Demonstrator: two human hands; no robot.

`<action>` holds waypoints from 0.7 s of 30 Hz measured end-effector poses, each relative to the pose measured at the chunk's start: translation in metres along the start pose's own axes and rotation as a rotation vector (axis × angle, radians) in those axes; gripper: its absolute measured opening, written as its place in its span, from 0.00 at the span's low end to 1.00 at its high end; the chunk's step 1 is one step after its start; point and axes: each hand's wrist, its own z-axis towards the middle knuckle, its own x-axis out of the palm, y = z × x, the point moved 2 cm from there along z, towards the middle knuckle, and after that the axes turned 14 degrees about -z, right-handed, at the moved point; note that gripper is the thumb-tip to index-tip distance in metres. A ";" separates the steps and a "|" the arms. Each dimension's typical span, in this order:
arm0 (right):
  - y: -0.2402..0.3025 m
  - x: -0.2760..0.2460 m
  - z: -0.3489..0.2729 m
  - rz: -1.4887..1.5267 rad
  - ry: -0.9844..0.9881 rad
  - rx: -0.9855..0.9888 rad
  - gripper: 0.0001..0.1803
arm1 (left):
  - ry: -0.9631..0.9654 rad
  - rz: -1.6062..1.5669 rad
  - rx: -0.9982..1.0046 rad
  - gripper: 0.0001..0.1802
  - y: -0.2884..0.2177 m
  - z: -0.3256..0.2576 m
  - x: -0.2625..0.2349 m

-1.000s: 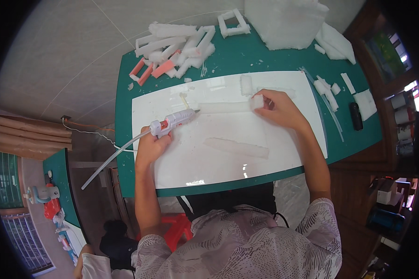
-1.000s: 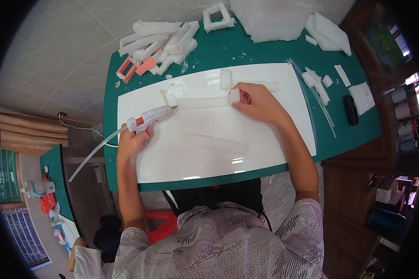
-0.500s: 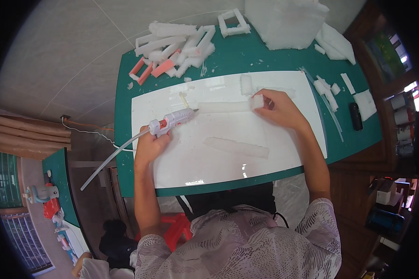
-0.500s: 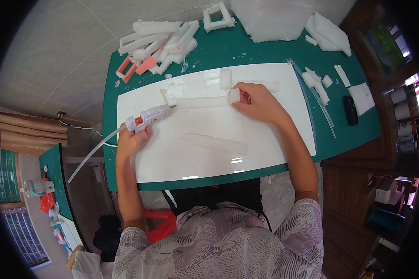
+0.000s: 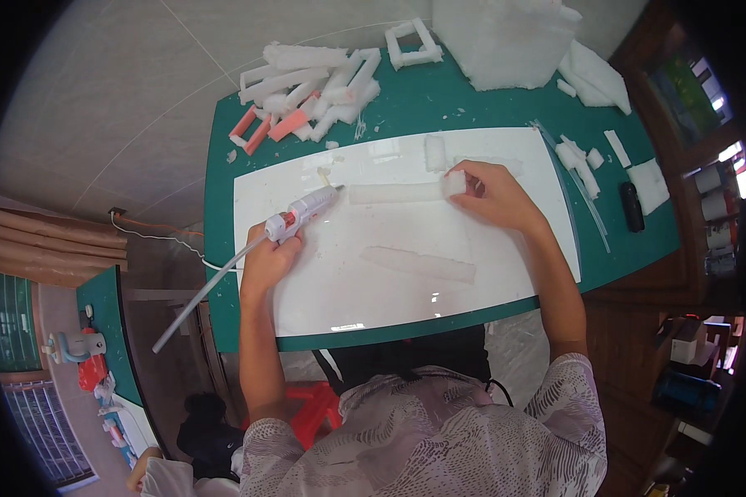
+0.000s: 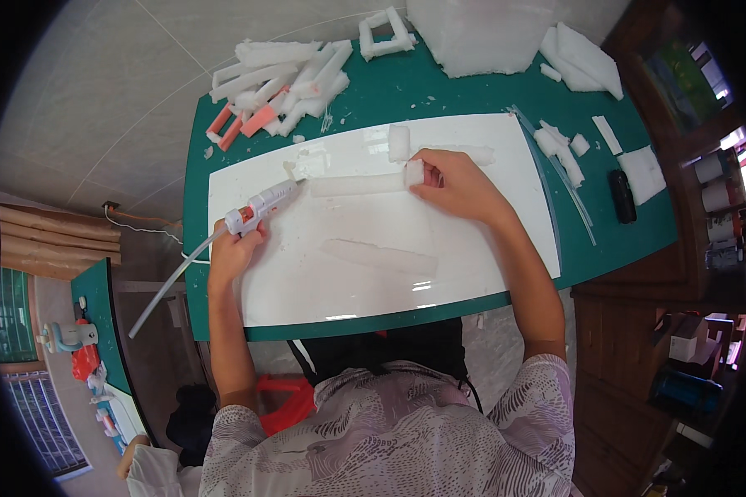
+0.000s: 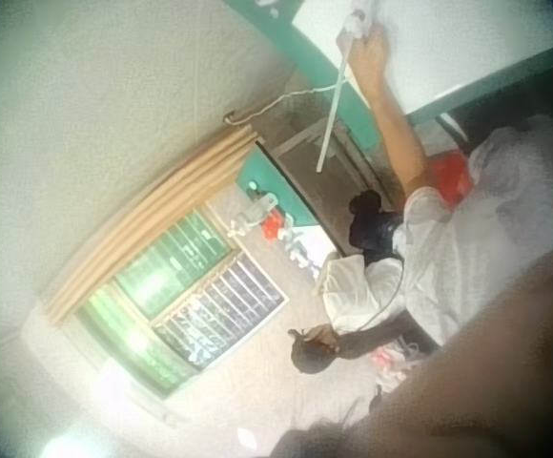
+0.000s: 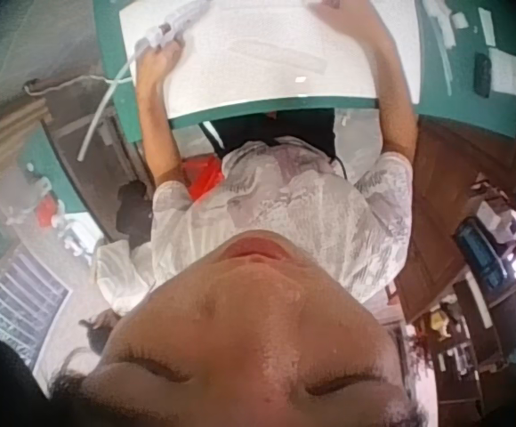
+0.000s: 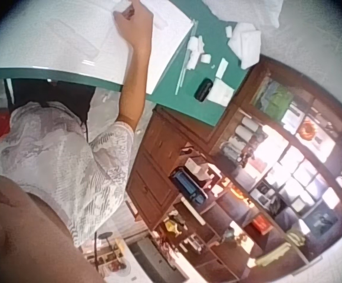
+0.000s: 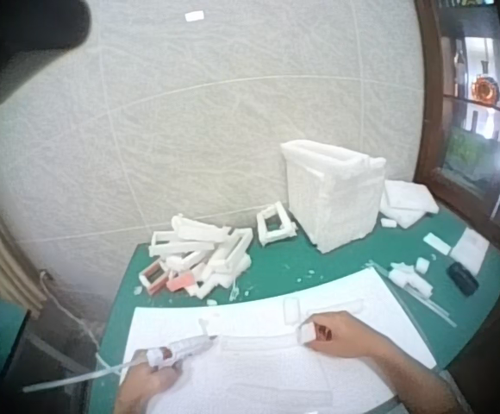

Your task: Glue pieces of white foam together using a hot glue gun to create a structured object.

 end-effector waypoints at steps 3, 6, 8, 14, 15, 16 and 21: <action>0.003 -0.002 -0.001 0.006 -0.005 -0.009 0.16 | -0.015 0.029 0.014 0.11 -0.008 0.002 -0.003; 0.000 -0.002 -0.002 0.013 -0.006 -0.003 0.16 | -0.054 0.073 0.090 0.13 -0.015 0.003 -0.003; -0.002 0.000 -0.002 0.021 -0.019 -0.016 0.16 | -0.076 0.220 0.171 0.14 -0.021 0.003 -0.006; 0.001 -0.001 -0.002 0.036 -0.016 -0.027 0.16 | -0.010 0.460 0.289 0.15 -0.005 -0.002 -0.028; 0.001 -0.001 -0.003 0.016 -0.016 -0.028 0.16 | -0.003 0.512 0.194 0.17 -0.001 -0.002 -0.032; 0.000 -0.001 -0.003 0.019 -0.019 -0.027 0.16 | -0.001 0.516 0.196 0.17 -0.002 -0.001 -0.039; -0.004 -0.002 -0.003 -0.002 0.003 -0.007 0.17 | 0.335 0.452 0.085 0.27 -0.015 0.008 -0.053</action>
